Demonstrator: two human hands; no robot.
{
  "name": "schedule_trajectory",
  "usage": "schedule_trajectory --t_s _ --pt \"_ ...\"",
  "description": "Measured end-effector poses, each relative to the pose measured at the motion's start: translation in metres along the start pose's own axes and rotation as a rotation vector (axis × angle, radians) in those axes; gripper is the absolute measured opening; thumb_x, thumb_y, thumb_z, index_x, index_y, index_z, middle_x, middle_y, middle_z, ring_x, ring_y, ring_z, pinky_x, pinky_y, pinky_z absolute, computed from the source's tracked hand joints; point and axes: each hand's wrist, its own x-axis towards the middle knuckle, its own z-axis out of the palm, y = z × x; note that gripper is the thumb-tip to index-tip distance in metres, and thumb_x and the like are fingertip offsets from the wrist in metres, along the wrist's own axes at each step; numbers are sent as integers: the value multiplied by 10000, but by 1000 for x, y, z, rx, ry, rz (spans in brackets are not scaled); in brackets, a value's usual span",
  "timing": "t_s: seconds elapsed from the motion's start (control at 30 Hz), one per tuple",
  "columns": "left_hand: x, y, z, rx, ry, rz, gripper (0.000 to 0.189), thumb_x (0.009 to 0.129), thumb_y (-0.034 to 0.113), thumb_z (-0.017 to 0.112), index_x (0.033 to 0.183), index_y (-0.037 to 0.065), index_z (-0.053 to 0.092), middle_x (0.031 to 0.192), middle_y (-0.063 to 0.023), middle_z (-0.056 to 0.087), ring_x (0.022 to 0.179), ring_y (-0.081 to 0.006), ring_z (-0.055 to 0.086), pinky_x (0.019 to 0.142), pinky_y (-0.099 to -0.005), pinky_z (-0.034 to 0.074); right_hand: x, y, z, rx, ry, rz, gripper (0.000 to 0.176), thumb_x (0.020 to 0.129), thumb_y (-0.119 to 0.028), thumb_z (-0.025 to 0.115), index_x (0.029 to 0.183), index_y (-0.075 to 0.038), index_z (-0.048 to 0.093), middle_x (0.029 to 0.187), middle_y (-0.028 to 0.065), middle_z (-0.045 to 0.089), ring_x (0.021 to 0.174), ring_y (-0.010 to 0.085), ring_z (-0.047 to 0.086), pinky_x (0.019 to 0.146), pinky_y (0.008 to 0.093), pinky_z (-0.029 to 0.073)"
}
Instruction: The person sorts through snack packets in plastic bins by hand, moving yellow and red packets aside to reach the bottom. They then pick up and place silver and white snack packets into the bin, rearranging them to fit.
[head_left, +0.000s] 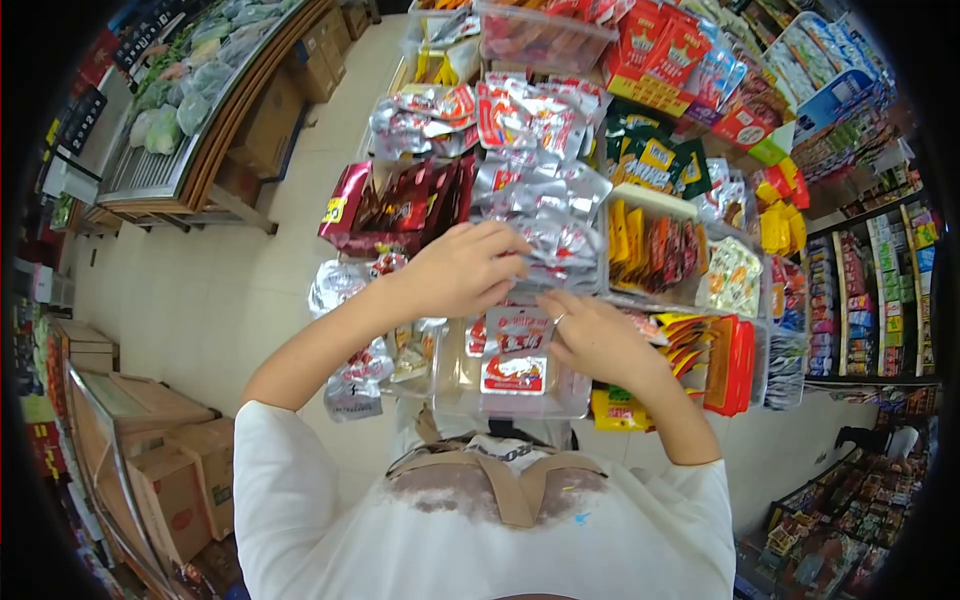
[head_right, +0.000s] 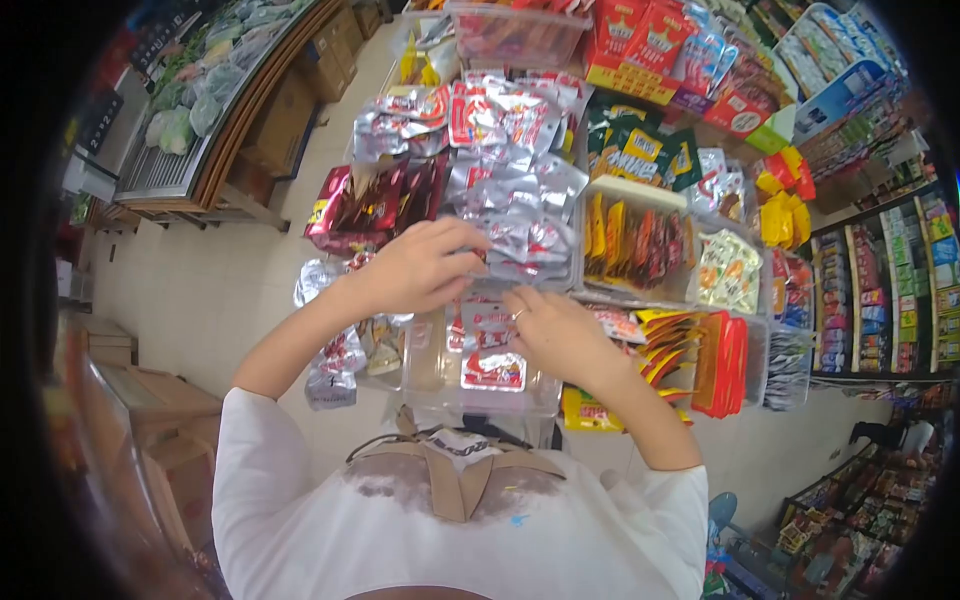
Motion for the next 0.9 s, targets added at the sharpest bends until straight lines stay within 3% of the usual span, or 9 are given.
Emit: schedule_trajectory --t_s 0.1,0.2,0.27,0.43,0.53,0.6,0.67,0.73,0.9 --pt "-9 10 -4 45 49 -13 198 700 95 619 892 90 574 968 -49 542 939 -242 519 739 -357 432 -4 -10 -2 34 -43 -1 385 736 -162 608 1079 -11 519 964 116 539 882 272 556 769 370 455" --pt "-19 24 -2 41 -48 -69 199 696 103 625 889 92 577 917 -37 544 870 -233 530 690 -344 439 -8 -10 5 40 -109 0 395 722 -141 612 1081 -8 514 962 108 550 888 264 556 765 365 455" --pt "-25 33 13 50 -102 -64 230 691 121 630 905 70 565 876 -45 542 832 -228 538 665 -341 445 -11 -3 23 -86 2 42 427 720 -130 605 1102 26 499 977 125 558 884 269 558 772 361 454" --pt "-31 35 44 340 -183 -216 337 644 168 649 909 2 525 888 -110 515 845 -250 524 673 -357 447 -1 -1 36 -86 -47 27 533 701 -148 606 1154 87 455 1003 184 557 874 299 564 757 371 470" --pt "-30 39 48 338 -167 -222 294 643 180 640 864 9 549 884 -116 497 852 -255 507 672 -348 440 4 -9 37 -20 -191 120 543 709 -179 627 1140 89 432 1026 213 550 876 332 563 762 393 472" --pt "-29 39 49 422 -185 -270 228 648 185 635 800 28 570 892 -122 492 864 -244 505 662 -336 435 14 -9 34 163 -330 313 542 725 -209 643 1120 77 405 1013 239 551 892 363 558 782 413 463" --pt "-37 38 56 438 -201 -270 201 654 195 632 758 32 579 856 -122 519 840 -233 523 656 -327 434 13 -6 39 213 -296 338 545 733 -233 655 1106 60 385 978 245 563 908 387 552 797 435 453" --pt "-42 36 63 441 -437 -339 225 665 209 629 768 18 572 788 -107 546 797 -232 544 658 -327 437 13 0 40 302 -241 333 564 732 -244 651 1113 71 380 986 246 572 904 408 552 800 446 448" --pt "-47 39 62 458 -354 -341 246 672 224 634 776 13 562 734 -91 554 749 -234 557 663 -330 436 8 -1 37 424 -274 438 615 738 -257 644 1153 98 362 936 248 587 868 361 589 776 414 458"
